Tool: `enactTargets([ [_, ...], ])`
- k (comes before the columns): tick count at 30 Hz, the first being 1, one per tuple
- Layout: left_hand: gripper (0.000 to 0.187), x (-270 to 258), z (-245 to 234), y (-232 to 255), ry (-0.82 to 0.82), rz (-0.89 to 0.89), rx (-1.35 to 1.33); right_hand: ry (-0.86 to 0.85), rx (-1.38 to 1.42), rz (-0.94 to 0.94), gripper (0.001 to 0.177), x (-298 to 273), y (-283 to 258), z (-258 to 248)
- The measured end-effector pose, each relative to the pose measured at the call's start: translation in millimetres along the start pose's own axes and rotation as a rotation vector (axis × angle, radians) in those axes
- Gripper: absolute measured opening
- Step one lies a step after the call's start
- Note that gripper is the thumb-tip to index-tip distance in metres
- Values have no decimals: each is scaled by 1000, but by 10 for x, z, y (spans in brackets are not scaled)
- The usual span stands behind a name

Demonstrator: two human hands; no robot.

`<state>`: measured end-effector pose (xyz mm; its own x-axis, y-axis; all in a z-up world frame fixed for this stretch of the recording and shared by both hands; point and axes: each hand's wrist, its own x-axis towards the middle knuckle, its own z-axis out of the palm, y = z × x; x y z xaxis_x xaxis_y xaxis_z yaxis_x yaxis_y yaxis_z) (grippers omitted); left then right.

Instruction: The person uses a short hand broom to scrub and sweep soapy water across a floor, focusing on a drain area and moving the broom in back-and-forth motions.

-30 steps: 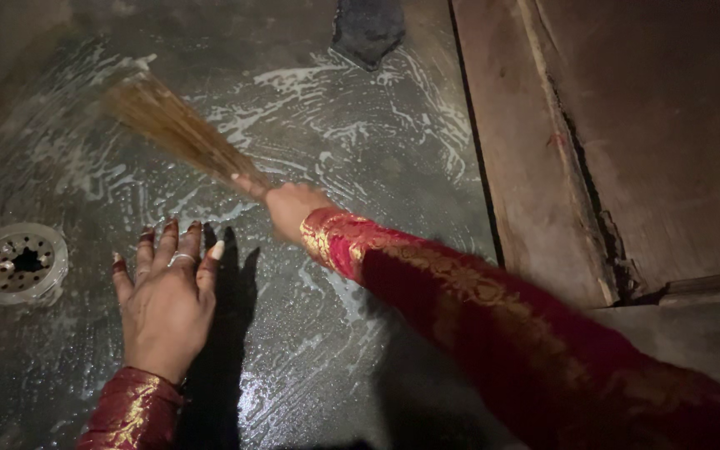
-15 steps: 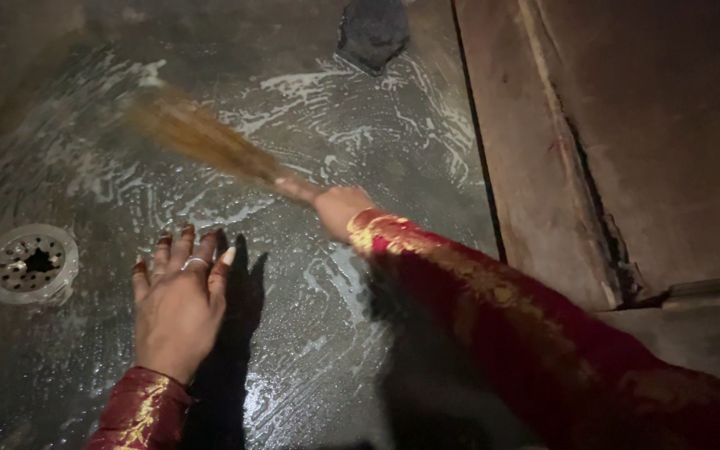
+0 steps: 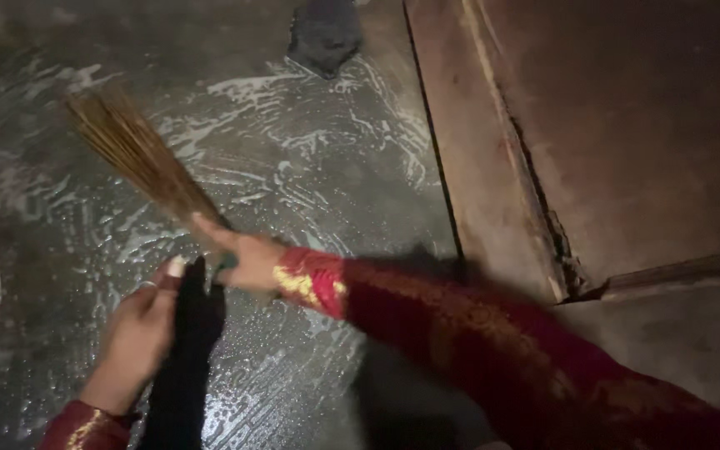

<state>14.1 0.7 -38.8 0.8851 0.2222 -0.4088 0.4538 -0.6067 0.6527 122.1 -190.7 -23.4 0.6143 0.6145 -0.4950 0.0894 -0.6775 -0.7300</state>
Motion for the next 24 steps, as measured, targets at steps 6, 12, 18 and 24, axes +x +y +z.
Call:
enactTargets([
  [6,51,112,71,-204,-157,-433,-846,-70,-281,-94,66,-70,-555,155],
  [12,48,96,162,-241,-120,-202,-1071,241,-529,-255,53,-142,-679,39],
  [18,63,51,325,-290,-85,-69,-420,343,-727,-457,65,-56,-725,-78],
  [24,64,-105,595,-162,-198,50,473,180,-1037,-379,40,-331,-645,-303],
])
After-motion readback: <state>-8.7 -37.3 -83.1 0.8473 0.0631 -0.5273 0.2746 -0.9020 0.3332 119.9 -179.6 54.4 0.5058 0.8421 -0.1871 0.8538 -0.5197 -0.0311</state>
